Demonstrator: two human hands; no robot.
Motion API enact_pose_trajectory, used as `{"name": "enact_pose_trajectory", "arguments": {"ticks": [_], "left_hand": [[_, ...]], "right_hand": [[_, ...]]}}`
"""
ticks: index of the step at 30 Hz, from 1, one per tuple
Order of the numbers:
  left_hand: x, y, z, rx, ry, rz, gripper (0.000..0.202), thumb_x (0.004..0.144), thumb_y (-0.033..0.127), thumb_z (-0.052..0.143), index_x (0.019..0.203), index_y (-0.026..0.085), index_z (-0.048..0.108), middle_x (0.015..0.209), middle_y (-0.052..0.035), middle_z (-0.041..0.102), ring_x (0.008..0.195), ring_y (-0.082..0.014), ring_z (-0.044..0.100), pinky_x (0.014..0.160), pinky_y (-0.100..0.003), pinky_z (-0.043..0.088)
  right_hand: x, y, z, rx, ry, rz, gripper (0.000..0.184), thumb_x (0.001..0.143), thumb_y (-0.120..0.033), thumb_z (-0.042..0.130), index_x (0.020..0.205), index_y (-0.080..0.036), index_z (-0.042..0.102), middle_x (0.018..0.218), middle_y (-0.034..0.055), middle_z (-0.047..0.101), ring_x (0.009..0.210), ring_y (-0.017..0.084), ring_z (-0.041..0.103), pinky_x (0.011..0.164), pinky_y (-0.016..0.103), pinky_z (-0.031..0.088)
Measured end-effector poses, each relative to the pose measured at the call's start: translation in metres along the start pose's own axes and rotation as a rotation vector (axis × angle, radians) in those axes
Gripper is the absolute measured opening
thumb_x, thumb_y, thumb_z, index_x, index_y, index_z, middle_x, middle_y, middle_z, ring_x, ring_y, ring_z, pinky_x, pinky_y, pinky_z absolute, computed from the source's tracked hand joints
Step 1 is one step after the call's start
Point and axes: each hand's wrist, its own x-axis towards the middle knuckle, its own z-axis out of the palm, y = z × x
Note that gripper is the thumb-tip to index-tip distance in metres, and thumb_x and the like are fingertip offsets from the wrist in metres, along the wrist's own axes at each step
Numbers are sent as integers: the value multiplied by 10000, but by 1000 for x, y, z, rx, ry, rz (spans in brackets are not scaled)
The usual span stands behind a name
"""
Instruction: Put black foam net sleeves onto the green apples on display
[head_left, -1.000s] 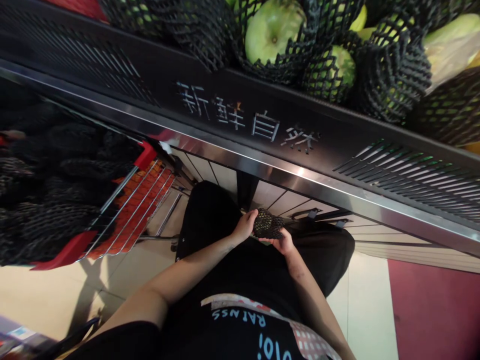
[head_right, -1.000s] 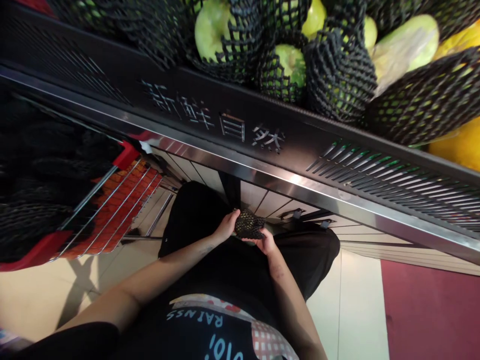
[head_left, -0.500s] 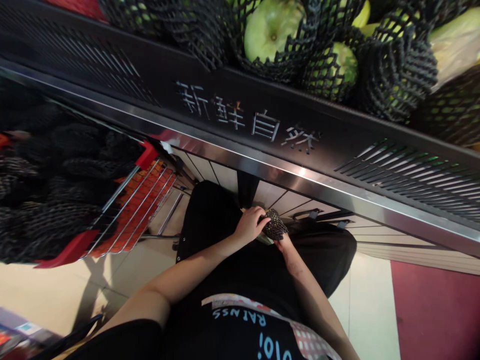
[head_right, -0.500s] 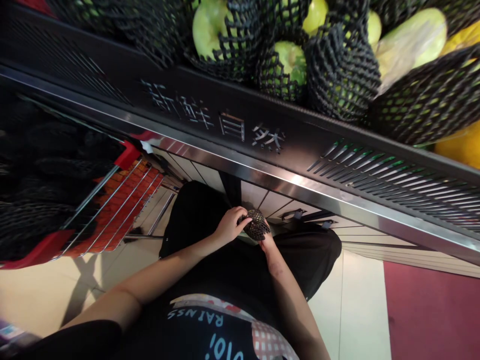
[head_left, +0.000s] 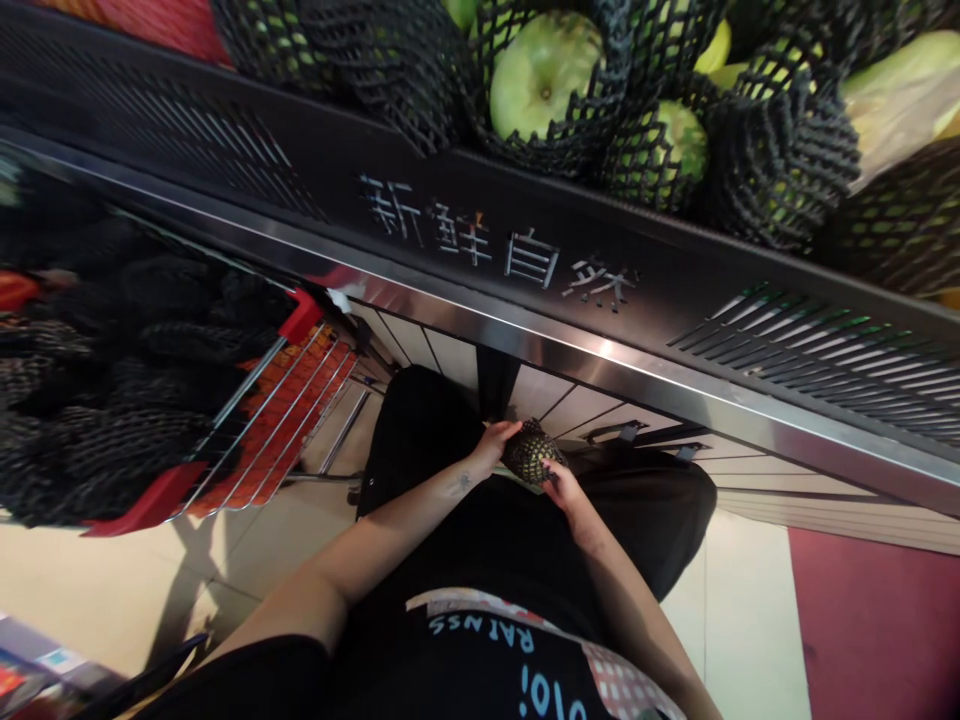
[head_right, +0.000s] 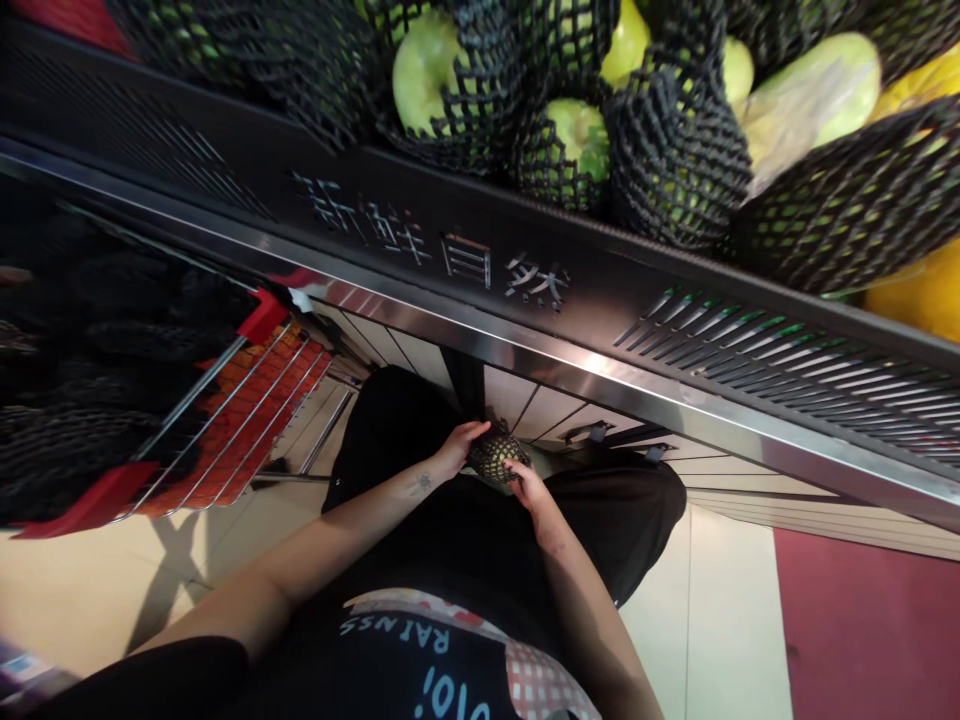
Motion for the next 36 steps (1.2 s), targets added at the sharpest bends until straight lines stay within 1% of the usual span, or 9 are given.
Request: {"name": "enact_pose_trajectory", "arguments": {"ticks": [4,7,11,15,19,22,26,32,36], "left_hand": [[3,-16,1,146,58,61,286,742,346,747,582,198,562,537,13,520,728,-215,612,741,-312,442],[-4,-17,-2,229,70,180,117,730,221,741,790,208,642,762,-33,623,998,-263,628,967,-373,433],[-18,-7,-2,285,-76,362,503,720,167,728,1208,210,619,1334,-106,583,1321,-281,495,1189,-429,302],[-20,-7,0,555,-301,598,898,654,235,821,1455,186,418,1560,-161,397,1475,-340,338,1249,-522,237],[-17,-14,-2,778,-281,682,927,679,331,839,1465,211,362,1501,-172,459,1397,-336,461,1180,-537,381],[-16,-13,-6,775,-190,704,856,645,311,850,1383,204,429,1375,-156,558,1284,-321,567,1108,-506,467],[-17,-8,-10,729,-147,761,853,621,315,848,1350,192,423,1334,-152,580,1254,-313,587,1090,-495,480],[-21,-6,-9,742,-225,763,875,574,294,850,1335,190,431,1320,-155,592,1221,-322,607,1081,-499,488],[-20,-7,-7,718,-318,787,891,616,282,821,1387,183,387,1368,-173,559,1266,-323,580,1101,-509,473]], "right_hand": [[-1,-8,9,48,30,-3,215,673,-330,822,785,-204,690,780,19,759,732,210,705,684,320,589],[4,-17,10,85,73,-35,347,699,-483,779,910,-215,713,878,19,780,789,216,726,705,323,608],[10,-25,7,80,140,-67,368,720,-487,782,968,-226,701,911,-3,783,834,181,733,726,263,606],[9,-21,5,23,159,-61,398,684,-451,837,967,-205,704,912,23,784,865,203,733,749,264,595],[3,-15,7,-38,122,-49,478,548,-396,932,921,-197,710,909,36,782,855,225,728,764,290,579],[2,-16,9,-35,48,-40,592,432,-511,949,881,-217,698,949,44,779,921,266,721,804,347,579],[2,-22,12,-1,-30,-25,657,583,-766,763,912,-201,700,999,95,765,1035,307,694,841,416,572],[2,-29,11,47,79,-127,353,637,-433,874,861,-241,679,843,-46,740,753,153,671,687,245,553],[1,-31,12,57,134,-166,371,590,-414,898,786,-232,641,753,-67,702,631,114,612,589,210,516]]}}
